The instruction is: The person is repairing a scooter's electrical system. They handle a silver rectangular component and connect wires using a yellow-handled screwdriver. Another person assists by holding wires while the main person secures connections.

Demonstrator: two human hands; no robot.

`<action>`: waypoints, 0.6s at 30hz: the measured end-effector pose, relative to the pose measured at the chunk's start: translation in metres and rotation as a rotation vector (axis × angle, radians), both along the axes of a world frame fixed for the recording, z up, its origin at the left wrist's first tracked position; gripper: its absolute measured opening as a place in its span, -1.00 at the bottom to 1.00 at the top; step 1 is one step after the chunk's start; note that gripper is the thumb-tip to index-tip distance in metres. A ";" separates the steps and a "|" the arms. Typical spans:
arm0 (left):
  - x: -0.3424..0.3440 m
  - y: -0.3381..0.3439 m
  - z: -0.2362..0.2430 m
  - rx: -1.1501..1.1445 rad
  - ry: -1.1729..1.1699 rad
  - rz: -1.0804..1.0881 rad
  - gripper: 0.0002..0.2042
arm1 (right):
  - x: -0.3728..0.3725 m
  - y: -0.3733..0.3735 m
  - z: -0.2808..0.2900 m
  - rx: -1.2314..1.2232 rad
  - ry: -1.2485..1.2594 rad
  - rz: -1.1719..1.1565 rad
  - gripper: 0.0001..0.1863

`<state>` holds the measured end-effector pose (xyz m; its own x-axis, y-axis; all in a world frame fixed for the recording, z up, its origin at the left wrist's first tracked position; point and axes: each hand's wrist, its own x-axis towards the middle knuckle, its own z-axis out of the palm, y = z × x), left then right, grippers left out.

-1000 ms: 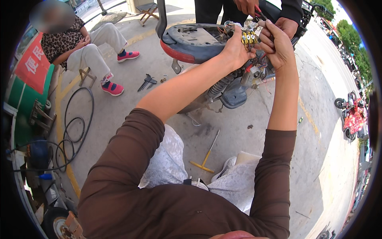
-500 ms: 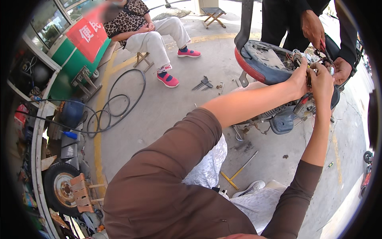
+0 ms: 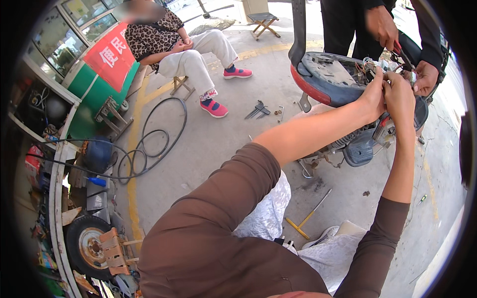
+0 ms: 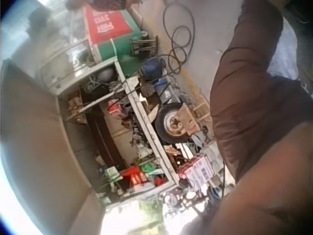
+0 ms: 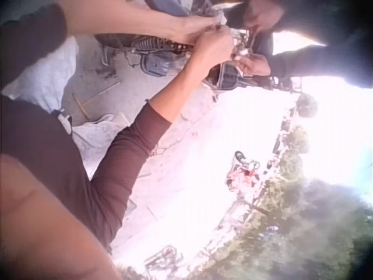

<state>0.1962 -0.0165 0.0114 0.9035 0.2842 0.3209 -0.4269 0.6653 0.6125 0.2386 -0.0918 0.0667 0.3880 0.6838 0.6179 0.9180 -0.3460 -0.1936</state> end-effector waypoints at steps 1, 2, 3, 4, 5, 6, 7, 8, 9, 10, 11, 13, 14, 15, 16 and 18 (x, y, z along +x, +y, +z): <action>0.000 0.002 -0.001 0.004 -0.007 -0.006 -0.35 | 0.000 0.001 -0.002 0.009 -0.021 0.012 -0.80; -0.001 0.006 -0.002 0.008 -0.015 -0.013 -0.35 | 0.000 0.002 -0.004 0.018 -0.042 0.023 -0.79; -0.001 0.005 -0.002 0.006 -0.026 -0.026 -0.35 | 0.002 0.001 -0.004 0.016 -0.027 0.027 -0.79; -0.003 0.004 0.001 0.008 0.006 -0.019 -0.34 | 0.003 0.001 -0.003 0.014 -0.012 0.031 -0.78; -0.001 0.002 0.001 0.014 0.009 -0.011 -0.34 | 0.003 0.000 -0.003 0.012 0.004 0.036 -0.77; -0.001 0.005 0.000 0.025 0.015 0.006 -0.34 | -0.001 0.000 0.000 0.033 0.032 0.053 -0.78; -0.001 0.007 -0.001 0.036 0.021 0.024 -0.34 | -0.004 -0.001 0.003 0.025 0.047 0.036 -0.78; 0.000 0.008 -0.003 0.059 0.006 0.021 -0.37 | -0.006 -0.001 0.006 0.018 0.061 0.020 -0.79; 0.000 0.006 -0.002 0.084 0.024 0.021 -0.37 | -0.006 -0.003 0.006 0.006 0.075 0.000 -0.79; 0.000 0.003 -0.001 0.109 0.042 0.021 -0.38 | -0.001 -0.002 0.003 0.035 0.067 0.015 -0.81; -0.001 0.001 0.000 0.133 0.059 0.022 -0.39 | 0.000 -0.001 0.002 0.026 0.063 0.007 -0.81; -0.002 0.002 0.000 0.136 0.052 0.036 -0.39 | 0.001 0.002 0.001 0.018 0.055 -0.003 -0.80; -0.003 0.003 0.001 0.137 0.048 0.044 -0.39 | 0.001 0.003 0.002 0.026 0.055 0.009 -0.80; -0.003 0.002 0.001 0.131 0.047 0.038 -0.38 | 0.000 0.002 0.003 0.028 0.056 0.016 -0.80; -0.002 0.002 0.002 0.126 0.046 0.032 -0.37 | 0.000 0.002 0.003 0.031 0.057 0.024 -0.80; -0.002 0.003 -0.001 0.125 0.046 0.019 -0.36 | 0.005 0.003 0.001 0.037 0.060 0.038 -0.80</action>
<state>0.1944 -0.0132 0.0104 0.9131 0.2614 0.3130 -0.4077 0.5747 0.7096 0.2435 -0.0892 0.0682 0.3995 0.6757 0.6196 0.9167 -0.3029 -0.2607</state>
